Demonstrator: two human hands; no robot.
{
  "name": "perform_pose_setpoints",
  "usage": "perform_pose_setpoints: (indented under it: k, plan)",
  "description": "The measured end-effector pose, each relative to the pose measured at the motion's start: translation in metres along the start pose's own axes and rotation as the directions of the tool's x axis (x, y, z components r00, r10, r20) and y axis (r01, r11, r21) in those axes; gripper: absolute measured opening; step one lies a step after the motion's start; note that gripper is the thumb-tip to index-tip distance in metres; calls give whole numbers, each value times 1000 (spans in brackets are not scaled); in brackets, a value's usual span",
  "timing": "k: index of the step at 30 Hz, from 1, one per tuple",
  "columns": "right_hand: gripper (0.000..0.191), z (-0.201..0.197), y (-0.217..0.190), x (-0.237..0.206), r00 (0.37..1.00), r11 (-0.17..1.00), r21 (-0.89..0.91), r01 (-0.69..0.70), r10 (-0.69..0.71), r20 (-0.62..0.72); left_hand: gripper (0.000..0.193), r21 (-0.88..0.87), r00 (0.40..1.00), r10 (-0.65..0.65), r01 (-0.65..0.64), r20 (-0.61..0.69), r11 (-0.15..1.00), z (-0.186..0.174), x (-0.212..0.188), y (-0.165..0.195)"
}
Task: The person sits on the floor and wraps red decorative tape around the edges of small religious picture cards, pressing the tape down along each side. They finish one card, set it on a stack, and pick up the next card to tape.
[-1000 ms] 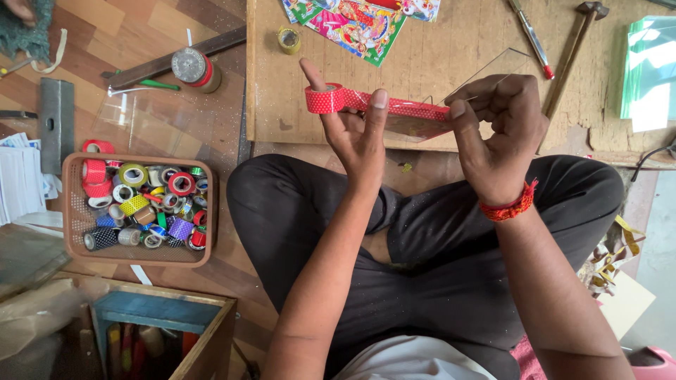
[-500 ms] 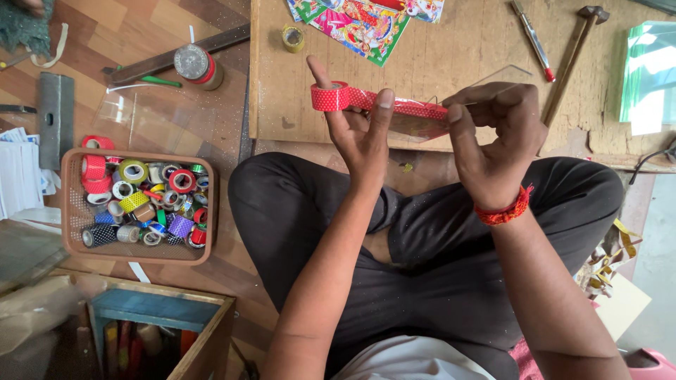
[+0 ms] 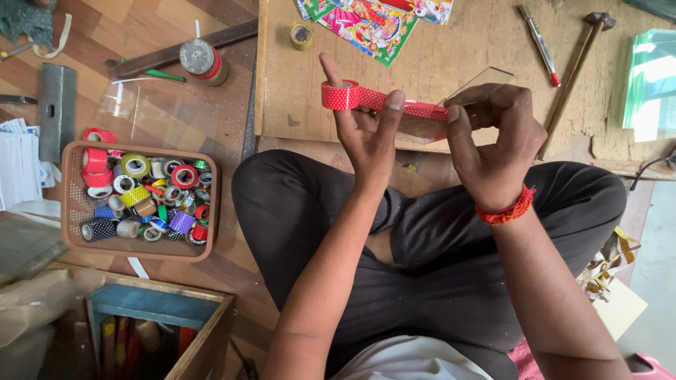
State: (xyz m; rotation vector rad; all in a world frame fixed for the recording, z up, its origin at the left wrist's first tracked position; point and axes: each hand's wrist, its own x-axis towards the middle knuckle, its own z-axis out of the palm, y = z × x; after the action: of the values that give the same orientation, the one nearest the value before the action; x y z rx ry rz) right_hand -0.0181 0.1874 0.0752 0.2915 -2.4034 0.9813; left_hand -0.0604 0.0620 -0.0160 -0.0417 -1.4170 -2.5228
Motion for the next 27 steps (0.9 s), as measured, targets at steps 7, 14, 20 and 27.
perform_pose_setpoints:
  k: [7, 14, 20, 27]
  plan:
    - [24, 2, 26, -2, 983, 955, 266, -131, 161, -94, 103, -22, 1000, 22, -22, 1, 1000, -1, 1, 1]
    - [44, -11, 99, 2, 839, 796, 284, -535, 540, 70, 101, 53, 1000, 12, -12, -6, 999, -2, -1, 7]
    - [35, -18, 50, -45, 996, 987, -133, -87, 82, -36, 97, 45, 999, 26, -25, -22, 999, 6, -4, 7]
    - [23, -14, 19, -17, 993, 989, -144, -37, 52, 104, 94, 45, 1000, 23, -23, 6, 999, 11, -6, 10]
